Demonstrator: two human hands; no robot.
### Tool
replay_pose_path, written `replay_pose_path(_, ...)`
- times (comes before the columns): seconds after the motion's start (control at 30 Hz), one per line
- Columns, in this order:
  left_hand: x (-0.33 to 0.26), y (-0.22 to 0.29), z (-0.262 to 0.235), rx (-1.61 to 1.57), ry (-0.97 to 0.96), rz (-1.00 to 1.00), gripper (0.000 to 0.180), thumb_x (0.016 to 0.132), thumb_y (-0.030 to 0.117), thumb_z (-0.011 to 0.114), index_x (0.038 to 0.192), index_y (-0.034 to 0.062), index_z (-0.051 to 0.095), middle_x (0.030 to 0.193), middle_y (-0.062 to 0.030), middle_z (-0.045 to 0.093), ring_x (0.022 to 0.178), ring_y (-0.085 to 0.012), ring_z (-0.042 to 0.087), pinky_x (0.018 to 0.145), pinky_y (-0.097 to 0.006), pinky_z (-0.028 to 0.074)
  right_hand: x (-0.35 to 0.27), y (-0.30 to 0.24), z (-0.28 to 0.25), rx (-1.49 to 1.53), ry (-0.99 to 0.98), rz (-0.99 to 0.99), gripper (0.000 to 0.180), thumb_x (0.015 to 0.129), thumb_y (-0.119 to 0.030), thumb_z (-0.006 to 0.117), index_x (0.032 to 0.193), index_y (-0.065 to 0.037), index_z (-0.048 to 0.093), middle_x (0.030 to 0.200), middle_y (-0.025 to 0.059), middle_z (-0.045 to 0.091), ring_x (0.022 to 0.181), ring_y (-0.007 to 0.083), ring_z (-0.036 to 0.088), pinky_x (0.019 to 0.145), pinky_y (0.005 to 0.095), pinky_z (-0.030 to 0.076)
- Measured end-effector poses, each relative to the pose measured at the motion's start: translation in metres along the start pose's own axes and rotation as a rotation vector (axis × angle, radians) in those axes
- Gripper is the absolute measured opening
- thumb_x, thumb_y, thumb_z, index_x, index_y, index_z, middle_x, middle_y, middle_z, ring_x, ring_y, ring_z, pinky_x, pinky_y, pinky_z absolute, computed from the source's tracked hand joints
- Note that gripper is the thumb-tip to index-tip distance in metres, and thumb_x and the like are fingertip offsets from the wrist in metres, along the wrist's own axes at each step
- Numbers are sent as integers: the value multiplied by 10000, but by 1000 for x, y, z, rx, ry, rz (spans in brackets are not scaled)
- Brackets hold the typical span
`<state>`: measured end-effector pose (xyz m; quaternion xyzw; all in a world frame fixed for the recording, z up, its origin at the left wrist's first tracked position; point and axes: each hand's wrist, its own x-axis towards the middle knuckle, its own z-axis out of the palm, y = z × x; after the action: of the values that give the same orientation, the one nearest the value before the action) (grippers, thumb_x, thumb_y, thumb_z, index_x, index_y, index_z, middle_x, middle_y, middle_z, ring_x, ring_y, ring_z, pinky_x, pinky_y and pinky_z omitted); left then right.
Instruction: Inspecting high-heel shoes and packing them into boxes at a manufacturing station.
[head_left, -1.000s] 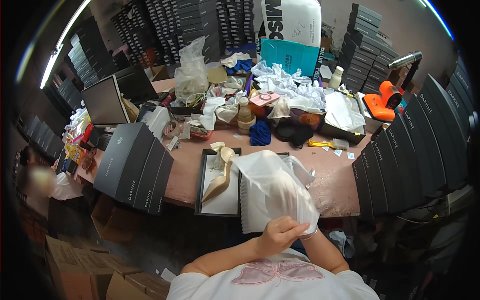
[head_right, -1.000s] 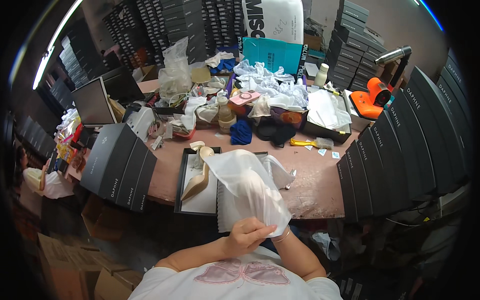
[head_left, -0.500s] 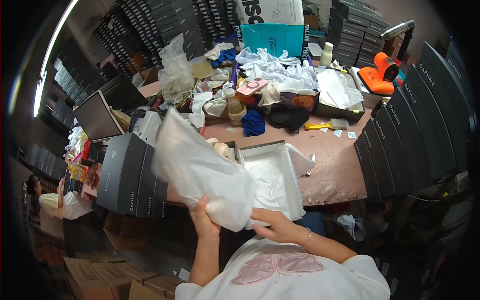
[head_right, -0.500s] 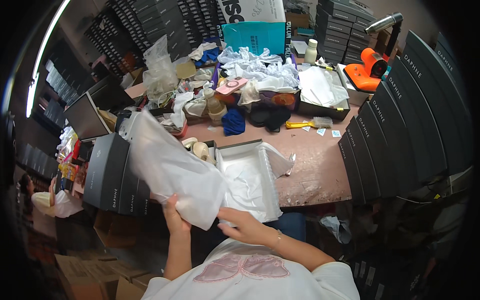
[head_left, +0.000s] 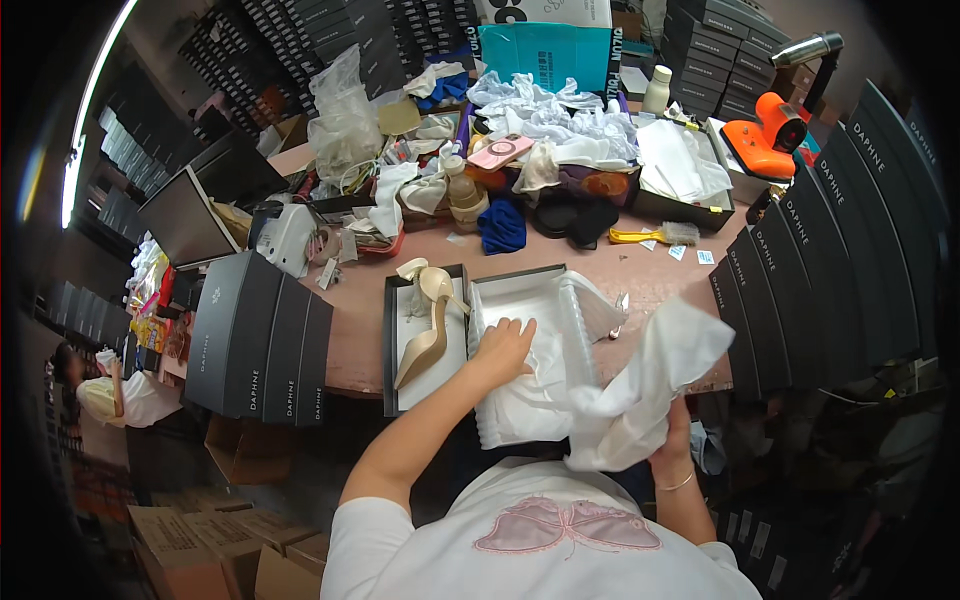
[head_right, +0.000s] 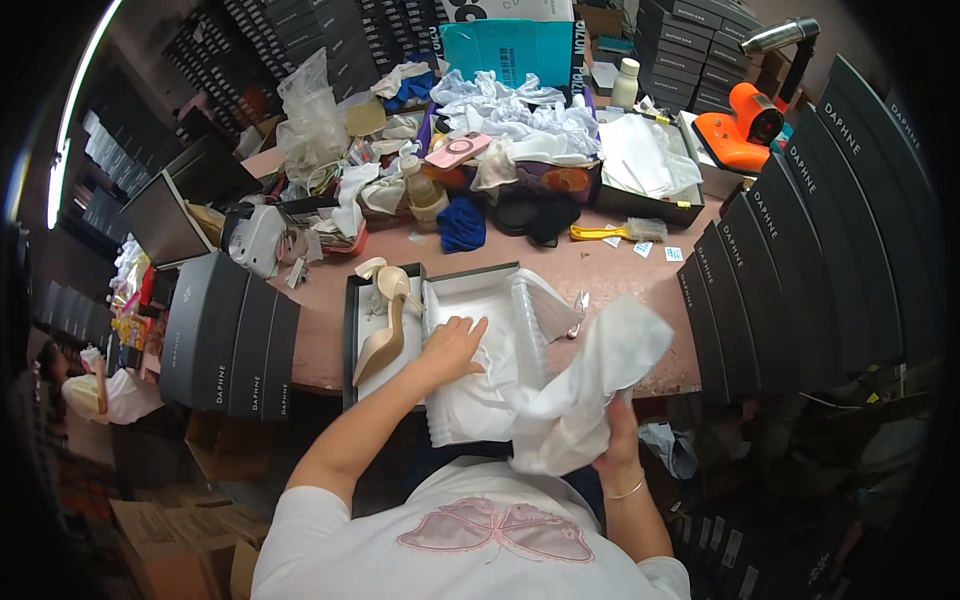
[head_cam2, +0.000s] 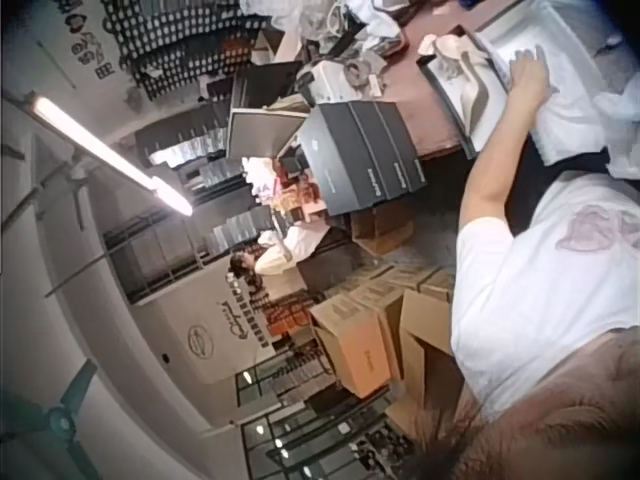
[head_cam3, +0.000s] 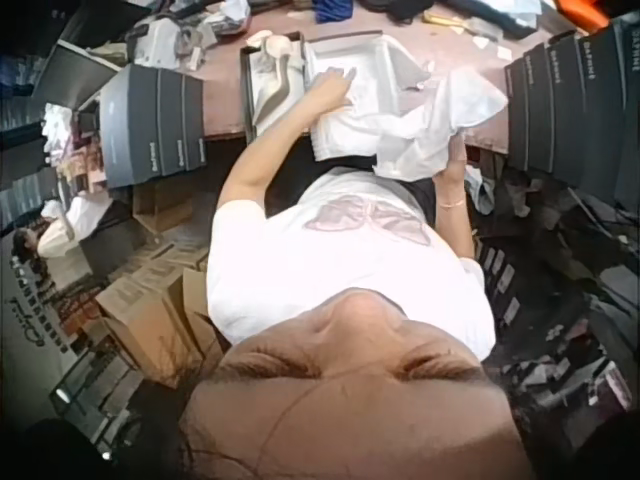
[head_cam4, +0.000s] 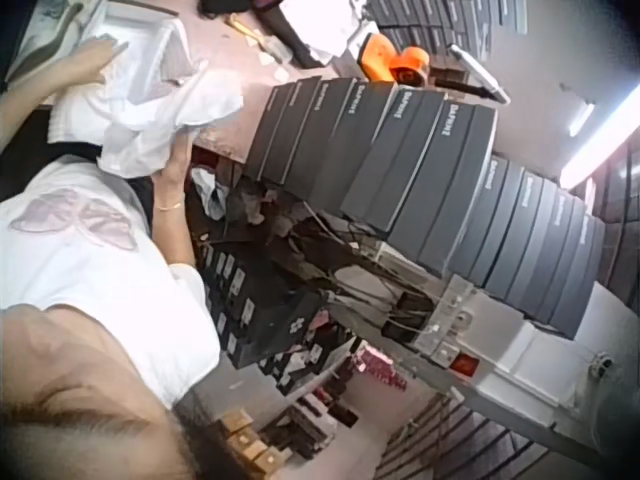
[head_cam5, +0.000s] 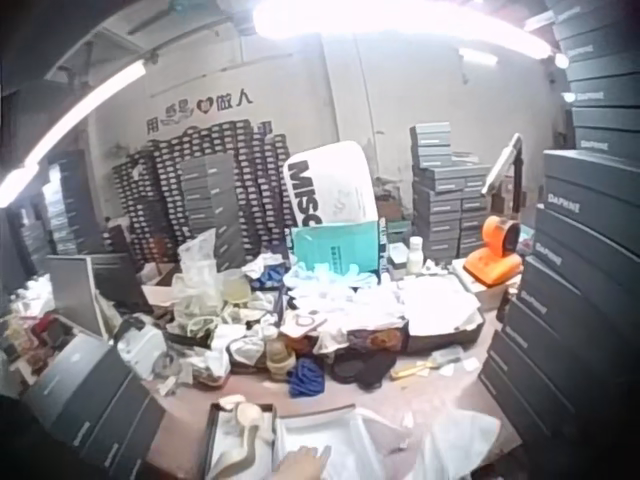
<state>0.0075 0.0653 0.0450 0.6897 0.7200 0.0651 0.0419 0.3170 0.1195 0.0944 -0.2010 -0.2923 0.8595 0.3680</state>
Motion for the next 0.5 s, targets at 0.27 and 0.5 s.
replay_pose_path(0.27,41,-43,-142,38,428,-11,100,825,120,612,784,68,686,776,-133,620,799,-310,642,712,-433,501,68,24,21,-235,-25,20,553,953,-351,626,1347,8,475,1284,132,580,1093,264,632,895,421,554)
replay_pose_path(0.5,-27,-31,-188,83,565,-66,150,796,112,720,929,43,710,1452,-200,418,1359,-417,366,1121,-521,302,82,108,32,-1738,-433,-381,627,921,-320,679,1391,25,448,1242,190,585,946,211,657,759,315,531)
